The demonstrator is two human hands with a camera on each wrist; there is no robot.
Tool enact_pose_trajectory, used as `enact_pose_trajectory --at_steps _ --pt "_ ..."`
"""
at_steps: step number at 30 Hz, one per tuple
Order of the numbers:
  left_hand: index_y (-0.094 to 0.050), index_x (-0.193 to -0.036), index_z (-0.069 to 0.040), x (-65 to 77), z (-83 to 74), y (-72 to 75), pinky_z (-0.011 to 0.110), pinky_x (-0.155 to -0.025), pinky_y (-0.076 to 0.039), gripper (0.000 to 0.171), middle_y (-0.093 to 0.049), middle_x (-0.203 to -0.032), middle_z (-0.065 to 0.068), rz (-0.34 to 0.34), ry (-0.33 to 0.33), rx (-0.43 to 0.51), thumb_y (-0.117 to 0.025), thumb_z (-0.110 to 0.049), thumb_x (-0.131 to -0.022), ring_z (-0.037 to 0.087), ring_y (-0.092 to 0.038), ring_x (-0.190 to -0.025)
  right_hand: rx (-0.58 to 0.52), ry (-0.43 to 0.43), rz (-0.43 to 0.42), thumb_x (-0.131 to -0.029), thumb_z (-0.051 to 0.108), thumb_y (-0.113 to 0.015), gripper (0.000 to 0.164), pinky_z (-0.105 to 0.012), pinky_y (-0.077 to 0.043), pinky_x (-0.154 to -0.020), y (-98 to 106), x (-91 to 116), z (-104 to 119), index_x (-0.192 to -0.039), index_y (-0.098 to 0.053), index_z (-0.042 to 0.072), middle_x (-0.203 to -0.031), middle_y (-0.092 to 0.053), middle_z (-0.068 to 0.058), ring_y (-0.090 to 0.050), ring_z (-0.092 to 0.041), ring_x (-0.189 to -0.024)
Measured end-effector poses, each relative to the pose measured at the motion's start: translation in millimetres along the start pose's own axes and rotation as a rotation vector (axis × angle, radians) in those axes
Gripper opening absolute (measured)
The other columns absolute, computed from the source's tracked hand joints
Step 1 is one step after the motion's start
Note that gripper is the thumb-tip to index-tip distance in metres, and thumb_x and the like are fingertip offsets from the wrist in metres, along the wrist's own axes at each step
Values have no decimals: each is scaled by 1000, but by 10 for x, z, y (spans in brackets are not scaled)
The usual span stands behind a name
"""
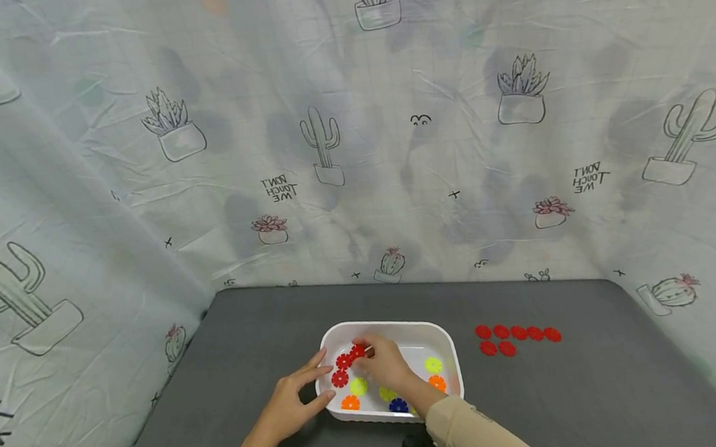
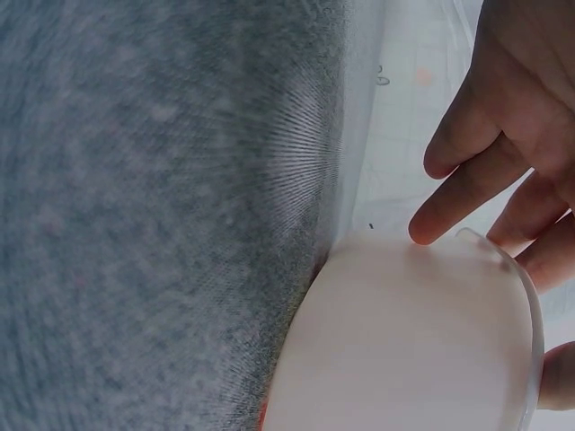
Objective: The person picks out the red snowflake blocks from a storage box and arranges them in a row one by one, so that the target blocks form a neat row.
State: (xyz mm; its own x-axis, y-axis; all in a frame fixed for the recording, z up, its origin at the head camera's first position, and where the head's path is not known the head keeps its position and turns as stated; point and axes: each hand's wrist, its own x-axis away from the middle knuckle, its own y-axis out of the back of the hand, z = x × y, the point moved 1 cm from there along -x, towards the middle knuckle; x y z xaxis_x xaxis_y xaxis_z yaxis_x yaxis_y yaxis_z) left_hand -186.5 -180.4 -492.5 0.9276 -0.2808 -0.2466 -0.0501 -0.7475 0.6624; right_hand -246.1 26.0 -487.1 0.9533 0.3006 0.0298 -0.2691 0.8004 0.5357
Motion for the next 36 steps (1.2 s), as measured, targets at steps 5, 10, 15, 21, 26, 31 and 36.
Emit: enact_pose_trajectory --at_steps 5,10,15,21,26,31,36 --pt "-67 -120 -14 -4 -4 3 53 -100 -42 44 -48 -144 -1 -3 -10 -9 -70 -38 -84 24 -51 -127 -61 25 -31 -86 5 -66 39 -30 -55 -79 51 7 16 -124 -61 7 -119 -63 -11 -58 -18 -90" --pt "-66 -121 -13 -10 3 -8 53 -99 -43 44 -48 -144 1 -2 -20 -18 -70 -36 -84 24 -51 -127 -95 30 -68 -86 3 -66 39 -31 -55 -81 105 4 23 -124 -61 8 -116 -64 -12 -59 -19 -90" --pt "-66 -122 -12 -13 10 -18 53 -99 -43 45 -48 -144 1 6 -17 -12 -70 -37 -84 24 -52 -127 -144 30 -110 -84 4 -68 36 -31 -55 -80 180 18 36 -120 -62 7 -109 -64 -11 -59 -20 -92" --pt "-66 -122 -12 -14 14 -21 53 -99 -42 45 -47 -144 1 12 -7 -6 -70 -36 -84 24 -51 -127 -231 7 -155 -84 6 -69 35 -27 -55 -78 287 86 23 -119 -62 7 -107 -64 -9 -59 -20 -94" --pt "-66 -121 -13 -10 6 -14 54 -100 -42 44 -48 -143 2 2 -8 -4 -71 -35 -84 24 -51 -127 -282 -7 -193 -84 8 -70 36 -20 -52 -75 397 158 -18 -119 -62 8 -108 -64 -8 -56 -17 -92" --pt "-66 -121 -13 0 3 -6 53 -99 -42 44 -48 -143 3 -4 -18 -4 -70 -36 -84 24 -51 -127 -325 9 -242 -82 5 -70 36 -15 -50 -71 535 253 -79 -117 -61 3 -101 -64 -11 -55 -14 -86" --pt "-66 -122 -13 6 8 -2 54 -100 -41 45 -47 -144 1 7 7 8 -69 -38 -84 25 -49 -128 -386 -12 -292 -82 3 -70 35 -13 -50 -71 710 372 -139 -116 -61 3 -100 -63 -11 -55 -14 -84"
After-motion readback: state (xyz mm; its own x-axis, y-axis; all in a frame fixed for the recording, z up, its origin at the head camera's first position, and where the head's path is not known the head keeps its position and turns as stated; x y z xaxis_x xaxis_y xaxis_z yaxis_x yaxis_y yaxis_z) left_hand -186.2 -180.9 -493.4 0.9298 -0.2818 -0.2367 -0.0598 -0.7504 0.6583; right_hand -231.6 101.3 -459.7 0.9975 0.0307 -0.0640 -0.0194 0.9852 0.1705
